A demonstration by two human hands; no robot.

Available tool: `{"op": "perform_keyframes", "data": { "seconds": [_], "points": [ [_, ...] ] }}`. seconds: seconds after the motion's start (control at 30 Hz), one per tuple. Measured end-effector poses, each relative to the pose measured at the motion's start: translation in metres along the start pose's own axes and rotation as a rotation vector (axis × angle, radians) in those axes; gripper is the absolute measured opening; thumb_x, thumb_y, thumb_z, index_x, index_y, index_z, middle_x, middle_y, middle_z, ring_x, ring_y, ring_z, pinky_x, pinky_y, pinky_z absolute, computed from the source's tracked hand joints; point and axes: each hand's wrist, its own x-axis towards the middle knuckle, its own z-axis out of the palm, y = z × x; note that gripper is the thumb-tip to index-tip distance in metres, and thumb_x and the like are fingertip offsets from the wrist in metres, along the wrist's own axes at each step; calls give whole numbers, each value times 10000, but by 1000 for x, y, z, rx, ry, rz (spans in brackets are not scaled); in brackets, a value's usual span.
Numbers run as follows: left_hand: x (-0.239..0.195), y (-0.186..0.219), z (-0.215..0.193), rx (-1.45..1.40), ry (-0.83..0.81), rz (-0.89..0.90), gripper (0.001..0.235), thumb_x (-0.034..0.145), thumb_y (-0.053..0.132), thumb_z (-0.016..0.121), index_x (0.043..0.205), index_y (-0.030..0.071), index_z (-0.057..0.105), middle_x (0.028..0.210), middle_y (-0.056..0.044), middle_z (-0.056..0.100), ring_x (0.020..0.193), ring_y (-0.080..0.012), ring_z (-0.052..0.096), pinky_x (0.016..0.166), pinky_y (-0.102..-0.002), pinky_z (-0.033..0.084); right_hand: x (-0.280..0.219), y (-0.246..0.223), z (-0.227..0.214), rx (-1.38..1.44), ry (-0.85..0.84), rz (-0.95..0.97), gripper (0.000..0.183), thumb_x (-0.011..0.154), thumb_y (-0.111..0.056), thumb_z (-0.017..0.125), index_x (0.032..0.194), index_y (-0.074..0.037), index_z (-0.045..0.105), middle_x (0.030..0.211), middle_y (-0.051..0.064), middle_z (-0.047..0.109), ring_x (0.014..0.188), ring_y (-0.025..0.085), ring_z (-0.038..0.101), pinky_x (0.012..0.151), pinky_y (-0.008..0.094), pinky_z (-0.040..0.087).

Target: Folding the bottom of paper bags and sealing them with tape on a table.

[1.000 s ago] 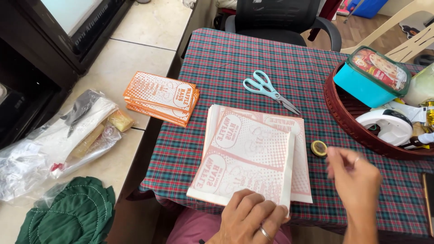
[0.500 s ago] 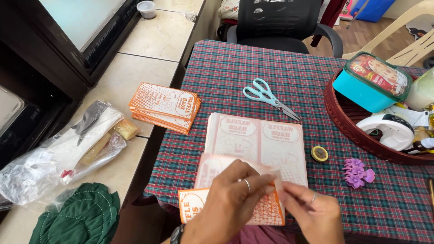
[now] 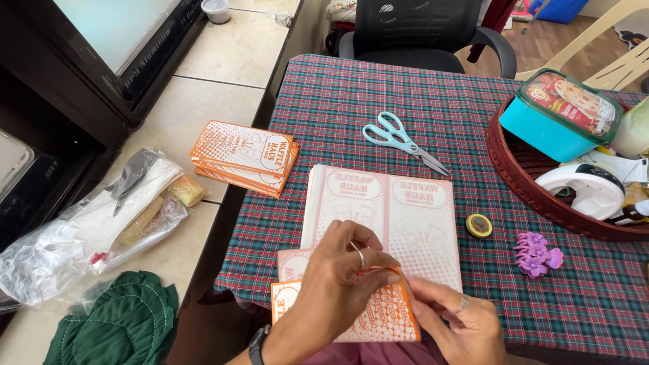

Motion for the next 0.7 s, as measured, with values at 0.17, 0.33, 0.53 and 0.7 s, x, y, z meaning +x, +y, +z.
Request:
{"op": "perform_keyframes", "data": {
  "seconds": [0.17, 0.33, 0.53, 0.7],
  "points": [
    [11, 13, -25, -67, -48, -238, 61, 843, 205, 835, 895, 181, 813, 807, 24, 770, 770, -107, 677, 716, -260, 535, 4, -12, -9, 248, -119, -304, 353, 940, -231, 687, 1189, 17, 665, 1302, 333, 676, 1239, 368, 735, 1061, 377, 613],
    [18, 21, -34, -239, -88, -480, 97, 849, 215, 827, 840, 119, 819, 751, 43, 781, 655, -32, 589, 638, -217, 516, 7, -6, -8, 137, -101, -496, 315, 840, -124, 794, 1106, -30, 655, 1265, 374, 641, 1105, 363, 814, 876, 295, 773],
    [12, 12, -36, -156, -114, -504, 111, 834, 235, 834, 803, 134, 799, 733, 56, 777, 628, -34, 608, 612, -229, 522, 5, 2, 0, 227, -31, -541, 85, 839, -168, 802, 903, -118, 774, 1164, 161, 584, 827, 213, 785, 818, 244, 724],
    [3, 16, -35, -244, -89, -595, 125, 839, 231, 836, 818, 111, 808, 763, 33, 784, 650, -43, 617, 612, -230, 512, 5, -7, -8, 401, -131, -349, 74, 813, -86, 812, 821, -57, 744, 1021, 103, 552, 720, 159, 659, 682, 232, 569]
  ]
}}
